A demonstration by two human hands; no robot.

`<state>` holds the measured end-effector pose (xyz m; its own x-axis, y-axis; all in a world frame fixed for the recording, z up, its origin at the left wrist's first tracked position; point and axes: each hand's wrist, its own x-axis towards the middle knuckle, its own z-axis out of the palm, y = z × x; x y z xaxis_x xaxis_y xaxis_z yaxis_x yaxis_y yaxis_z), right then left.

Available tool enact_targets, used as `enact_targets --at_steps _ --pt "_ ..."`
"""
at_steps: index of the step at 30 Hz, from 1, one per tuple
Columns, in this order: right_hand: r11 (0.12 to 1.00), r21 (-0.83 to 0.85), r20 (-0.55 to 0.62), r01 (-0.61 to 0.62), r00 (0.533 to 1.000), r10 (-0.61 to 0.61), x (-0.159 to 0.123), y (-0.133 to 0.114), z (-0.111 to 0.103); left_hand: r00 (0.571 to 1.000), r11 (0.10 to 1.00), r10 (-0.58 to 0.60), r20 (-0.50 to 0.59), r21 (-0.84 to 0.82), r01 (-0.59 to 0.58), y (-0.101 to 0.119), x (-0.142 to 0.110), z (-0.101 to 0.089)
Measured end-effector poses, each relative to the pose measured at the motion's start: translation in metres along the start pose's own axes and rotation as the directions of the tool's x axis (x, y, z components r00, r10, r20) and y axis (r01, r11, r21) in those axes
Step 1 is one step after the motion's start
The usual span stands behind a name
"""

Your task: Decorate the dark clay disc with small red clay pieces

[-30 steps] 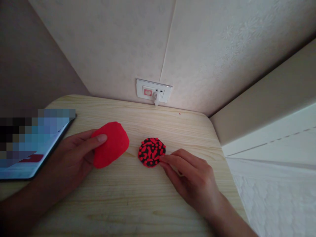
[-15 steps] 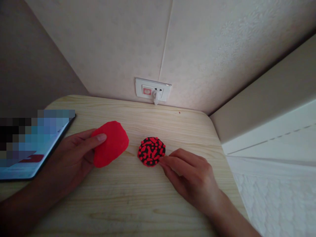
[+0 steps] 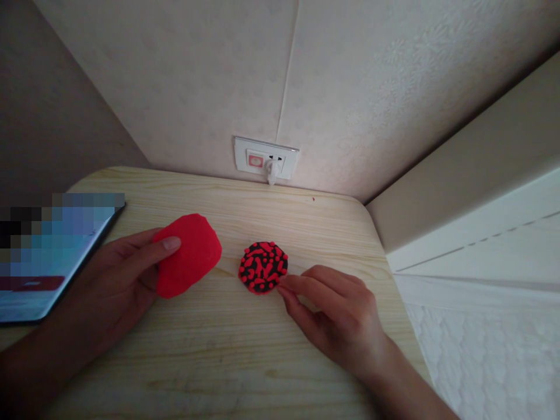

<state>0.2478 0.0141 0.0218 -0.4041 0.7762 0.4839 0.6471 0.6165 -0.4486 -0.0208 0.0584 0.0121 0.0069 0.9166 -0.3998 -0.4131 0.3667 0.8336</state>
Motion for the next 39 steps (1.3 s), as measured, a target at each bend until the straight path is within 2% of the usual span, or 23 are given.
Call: enact_targets --at_steps 4,15,23,25,27,30,33,34,36,39 --pt "0.999 -0.007 0.021 0.039 0.999 -0.039 0.0 0.002 0.0 1.0 1.0 -0.002 0.001 0.005 0.002 0.0 -0.001 0.0" --pt "0.999 -0.013 0.029 0.044 0.999 -0.044 0.001 0.001 0.0 1.0 1.0 0.017 0.012 0.016 -0.017 0.0 -0.002 0.0" --pt "1.0 -0.021 -0.107 0.011 0.994 -0.014 0.001 -0.005 -0.003 1.0 0.999 0.024 0.014 0.043 -0.024 -0.001 0.001 -0.002" --pt "1.0 -0.025 -0.138 0.012 0.99 -0.016 -0.001 -0.01 -0.004 0.998 0.995 0.037 0.058 0.091 -0.043 -0.002 -0.001 -0.005" --pt "1.0 0.013 -0.12 0.012 0.993 -0.01 -0.003 -0.017 -0.004 0.985 0.983 0.05 0.167 0.164 -0.078 -0.002 -0.005 -0.009" --pt "0.986 0.161 -0.021 -0.047 0.998 0.051 -0.008 -0.03 0.004 0.919 0.932 0.05 0.39 0.313 -0.183 -0.003 -0.016 -0.014" --pt "0.949 0.298 0.103 -0.101 0.992 0.073 -0.011 -0.041 0.017 0.805 0.776 0.042 0.591 0.489 -0.399 -0.005 -0.025 -0.015" --pt "0.937 0.333 0.145 -0.104 0.988 0.058 -0.011 -0.043 0.021 0.757 0.726 0.037 0.653 0.503 -0.469 -0.006 -0.026 -0.015" --pt "0.94 0.325 0.212 -0.101 0.977 0.032 -0.01 -0.045 0.026 0.688 0.684 0.044 0.724 0.48 -0.55 -0.008 -0.028 -0.015" --pt "0.959 0.281 0.224 -0.05 0.974 -0.015 -0.007 -0.045 0.029 0.653 0.657 0.187 0.734 0.4 -0.639 -0.008 -0.026 -0.015"
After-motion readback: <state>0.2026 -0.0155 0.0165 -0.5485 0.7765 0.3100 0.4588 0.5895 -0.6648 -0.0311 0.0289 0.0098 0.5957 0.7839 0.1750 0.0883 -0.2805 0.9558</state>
